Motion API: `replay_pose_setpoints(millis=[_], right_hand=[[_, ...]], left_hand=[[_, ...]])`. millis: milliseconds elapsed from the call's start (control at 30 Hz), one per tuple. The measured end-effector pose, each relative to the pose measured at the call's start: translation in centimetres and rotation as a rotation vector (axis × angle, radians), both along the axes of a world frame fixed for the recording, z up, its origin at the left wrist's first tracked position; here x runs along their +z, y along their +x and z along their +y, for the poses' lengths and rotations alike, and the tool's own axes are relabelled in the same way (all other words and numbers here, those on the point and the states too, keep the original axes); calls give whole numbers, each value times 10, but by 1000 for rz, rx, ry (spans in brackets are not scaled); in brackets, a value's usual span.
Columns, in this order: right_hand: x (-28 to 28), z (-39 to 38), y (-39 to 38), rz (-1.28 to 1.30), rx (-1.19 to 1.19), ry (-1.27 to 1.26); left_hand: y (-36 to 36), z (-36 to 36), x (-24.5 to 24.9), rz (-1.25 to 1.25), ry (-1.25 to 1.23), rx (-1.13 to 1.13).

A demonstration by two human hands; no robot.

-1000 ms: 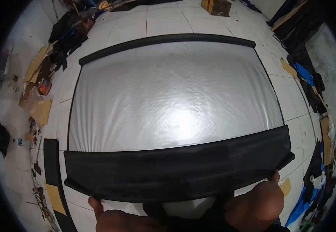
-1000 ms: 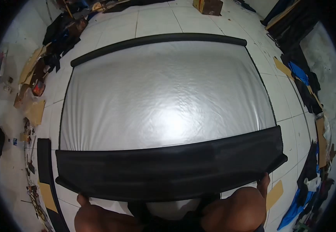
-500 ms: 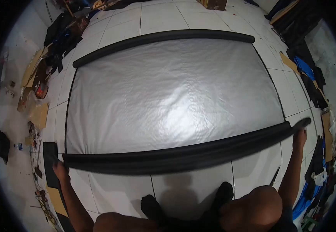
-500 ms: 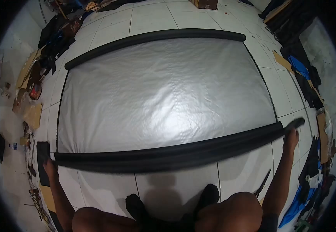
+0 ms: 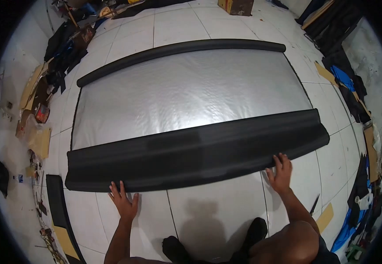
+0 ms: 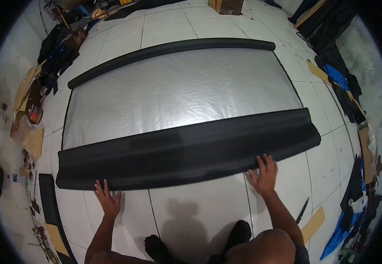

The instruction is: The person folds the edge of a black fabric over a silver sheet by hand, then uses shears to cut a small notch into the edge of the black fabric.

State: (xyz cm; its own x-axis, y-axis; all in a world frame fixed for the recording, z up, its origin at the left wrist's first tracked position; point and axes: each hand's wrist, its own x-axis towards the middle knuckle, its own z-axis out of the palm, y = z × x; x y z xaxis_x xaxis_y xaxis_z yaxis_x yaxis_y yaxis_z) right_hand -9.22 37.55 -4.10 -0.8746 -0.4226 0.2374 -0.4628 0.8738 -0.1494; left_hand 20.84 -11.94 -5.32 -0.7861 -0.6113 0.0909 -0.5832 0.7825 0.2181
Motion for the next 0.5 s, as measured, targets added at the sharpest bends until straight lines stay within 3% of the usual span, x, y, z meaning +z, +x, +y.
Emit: replay_pose_setpoints(millis=[200, 367, 433, 467, 500], right_hand=[[-17, -9, -37, -142, 19, -18], [-11, -9, -46, -290, 8, -3], [-7, -4, -46, -204, 15, -86], [-2, 1, -43, -181, -120, -150], [4, 6, -40, -152, -253, -215]], left_hand=[[-31, -23, -17, -223, 118, 24], [-29, -33, -20, -209, 191, -16], [-14, -45, -31, 34, 96, -22], [-9, -54, -35, 251, 37, 60], [-17, -45, -17, 551, 233, 278]])
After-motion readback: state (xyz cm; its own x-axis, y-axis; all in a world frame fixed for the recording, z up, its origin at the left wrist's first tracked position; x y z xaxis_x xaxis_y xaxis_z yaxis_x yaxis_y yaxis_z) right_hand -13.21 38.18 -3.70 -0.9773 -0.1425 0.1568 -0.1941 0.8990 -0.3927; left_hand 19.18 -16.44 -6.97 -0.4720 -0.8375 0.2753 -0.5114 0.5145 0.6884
